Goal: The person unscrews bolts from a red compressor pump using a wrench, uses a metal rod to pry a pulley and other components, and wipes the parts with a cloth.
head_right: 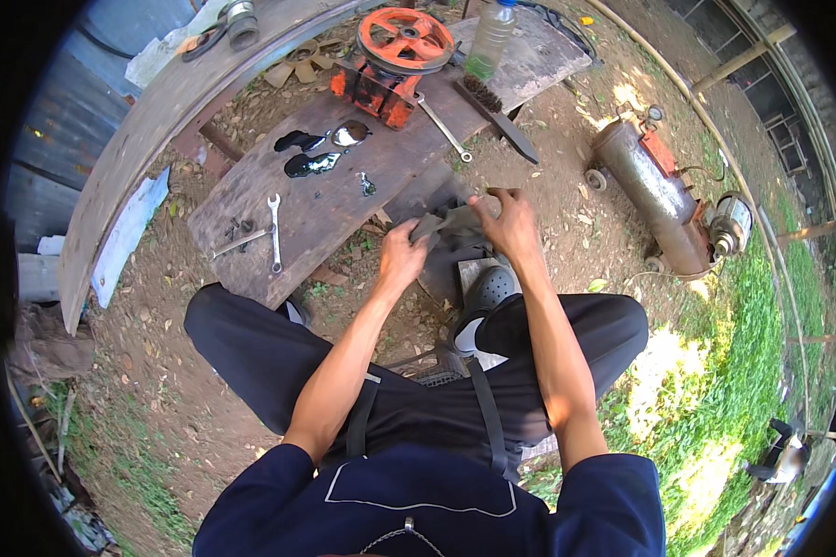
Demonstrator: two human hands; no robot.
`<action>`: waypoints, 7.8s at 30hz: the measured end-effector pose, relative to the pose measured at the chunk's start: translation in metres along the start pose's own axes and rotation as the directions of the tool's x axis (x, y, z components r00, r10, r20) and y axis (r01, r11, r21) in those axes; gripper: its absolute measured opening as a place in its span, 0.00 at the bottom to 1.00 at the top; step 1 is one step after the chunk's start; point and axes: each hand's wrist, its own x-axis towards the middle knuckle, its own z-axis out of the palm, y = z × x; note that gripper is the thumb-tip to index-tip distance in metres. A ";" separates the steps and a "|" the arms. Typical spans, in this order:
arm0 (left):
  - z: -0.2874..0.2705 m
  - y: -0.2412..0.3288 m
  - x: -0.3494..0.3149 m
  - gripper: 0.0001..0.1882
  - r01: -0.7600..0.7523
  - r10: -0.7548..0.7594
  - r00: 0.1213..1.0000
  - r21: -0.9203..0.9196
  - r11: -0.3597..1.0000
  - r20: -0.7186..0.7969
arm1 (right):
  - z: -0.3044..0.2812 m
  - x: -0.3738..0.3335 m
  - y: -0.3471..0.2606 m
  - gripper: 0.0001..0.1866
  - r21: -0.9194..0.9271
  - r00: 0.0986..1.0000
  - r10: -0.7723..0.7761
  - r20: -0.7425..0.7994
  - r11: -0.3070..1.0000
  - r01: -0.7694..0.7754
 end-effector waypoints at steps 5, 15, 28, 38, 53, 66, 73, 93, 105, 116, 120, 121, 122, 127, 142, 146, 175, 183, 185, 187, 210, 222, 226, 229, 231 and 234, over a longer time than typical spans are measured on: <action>-0.005 0.050 0.016 0.18 -0.077 0.119 0.960 -0.168 0.983 0.254 | 0.021 -0.020 -0.001 0.25 0.089 0.970 -0.217 0.111 0.974 0.208; -0.126 0.091 0.187 0.24 -0.351 0.339 0.890 0.016 0.936 -0.305 | 0.005 0.051 0.011 0.29 0.830 0.895 0.342 -0.286 0.555 0.053; -0.152 0.059 0.242 0.23 -0.254 0.276 0.952 0.160 0.954 -0.134 | -0.012 0.213 -0.121 0.33 0.685 0.961 0.269 -0.067 0.712 -0.152; -0.122 0.068 0.220 0.21 -0.138 0.163 0.949 0.109 0.984 -0.271 | -0.008 0.286 -0.098 0.34 0.606 0.947 0.314 -0.069 0.767 -0.210; -0.103 0.078 0.212 0.26 -0.151 0.155 0.953 0.039 0.988 -0.260 | -0.054 0.254 -0.065 0.31 0.716 0.941 0.330 -0.081 0.676 -0.175; -0.109 0.076 0.207 0.22 -0.210 0.228 0.945 0.100 0.973 -0.233 | 0.011 0.194 -0.119 0.16 0.905 0.647 0.661 -0.380 0.411 0.111; -0.122 0.091 0.206 0.16 -0.258 0.312 0.937 0.286 0.923 -0.159 | 0.065 0.202 -0.136 0.21 0.439 0.782 0.223 -0.582 0.896 0.072; -0.143 0.077 0.220 0.16 -0.244 0.275 0.959 0.302 0.922 -0.065 | 0.050 0.176 -0.094 0.36 -0.384 0.618 -0.743 -0.257 0.665 0.640; -0.131 0.076 0.217 0.20 -0.267 0.278 0.959 0.160 0.950 -0.049 | -0.007 0.173 -0.060 0.20 0.679 0.906 0.324 -0.271 0.732 -0.058; -0.125 0.085 0.216 0.15 -0.304 0.348 0.933 0.322 0.897 -0.087 | 0.084 0.169 -0.125 0.30 0.544 0.791 0.077 -0.608 0.765 0.344; -0.133 0.082 0.218 0.15 -0.322 0.367 0.926 0.324 0.889 -0.085 | 0.114 0.168 -0.149 0.41 0.354 0.792 -0.081 -0.604 0.864 0.359; -0.132 0.082 0.218 0.15 -0.331 0.371 0.925 0.306 0.893 -0.080 | 0.120 0.166 -0.152 0.42 0.343 0.790 -0.118 -0.602 0.855 0.389; -0.131 0.082 0.218 0.15 -0.342 0.382 0.921 0.309 0.887 -0.076 | 0.125 0.164 -0.154 0.43 0.332 0.785 -0.153 -0.600 0.846 0.418; -0.133 0.085 0.215 0.16 -0.278 0.295 0.954 0.215 0.936 -0.049 | 0.137 0.140 -0.144 0.42 0.234 0.876 -0.360 -0.322 0.866 0.442; -0.168 0.097 0.151 0.22 -0.233 0.237 0.972 0.223 0.947 0.011 | 0.101 0.149 -0.099 0.16 -0.280 0.938 -0.343 -0.054 0.907 0.316; -0.175 0.089 0.136 0.24 -0.228 0.238 0.971 0.216 0.949 -0.024 | 0.084 0.154 -0.086 0.16 0.140 0.956 -0.186 -0.227 0.965 0.221; -0.139 0.101 0.218 0.14 -0.222 0.233 0.972 0.313 0.923 0.003 | 0.092 0.170 -0.087 0.12 0.043 0.876 -0.427 -0.223 0.894 0.447; -0.146 0.098 0.224 0.15 -0.262 0.257 0.965 0.334 0.905 0.058 | 0.072 0.175 -0.114 0.05 0.430 0.737 -0.040 -0.674 0.791 0.436; -0.148 0.094 0.223 0.14 -0.262 0.257 0.965 0.267 0.927 0.055 | 0.081 0.168 -0.129 0.05 0.416 0.756 -0.088 -0.649 0.791 0.449; -0.143 0.094 0.223 0.11 -0.249 0.254 0.967 0.249 0.936 0.011 | 0.095 0.168 -0.129 0.06 0.297 0.746 -0.200 -0.635 0.828 0.475; -0.221 0.056 0.112 0.19 -0.115 0.137 0.990 0.342 0.933 -0.041 | 0.073 0.193 -0.126 0.17 -0.168 0.578 -0.292 -0.762 0.951 0.259; -0.254 0.040 0.108 0.18 -0.233 0.260 0.966 0.385 0.893 -0.019 | 0.046 0.198 -0.104 0.22 -0.370 0.699 -0.543 -0.465 0.836 0.404; -0.262 0.045 0.108 0.15 -0.209 0.230 0.973 0.358 0.910 -0.017 | 0.045 0.193 -0.128 0.21 -0.232 0.813 -0.332 -0.479 0.941 0.248; -0.258 0.045 0.114 0.15 -0.238 0.259 0.966 0.367 0.899 -0.009 | 0.043 0.188 -0.147 0.21 -0.203 0.822 -0.235 -0.518 0.968 0.148; -0.252 0.040 0.119 0.17 -0.299 0.324 0.946 0.361 0.883 -0.011 | 0.047 0.185 -0.146 0.22 -0.159 0.808 -0.290 -0.513 0.957 0.243; -0.246 0.038 0.121 0.17 -0.265 0.283 0.959 0.386 0.884 0.009 | 0.055 0.173 -0.176 0.22 -0.227 0.818 -0.363 -0.446 0.930 0.289</action>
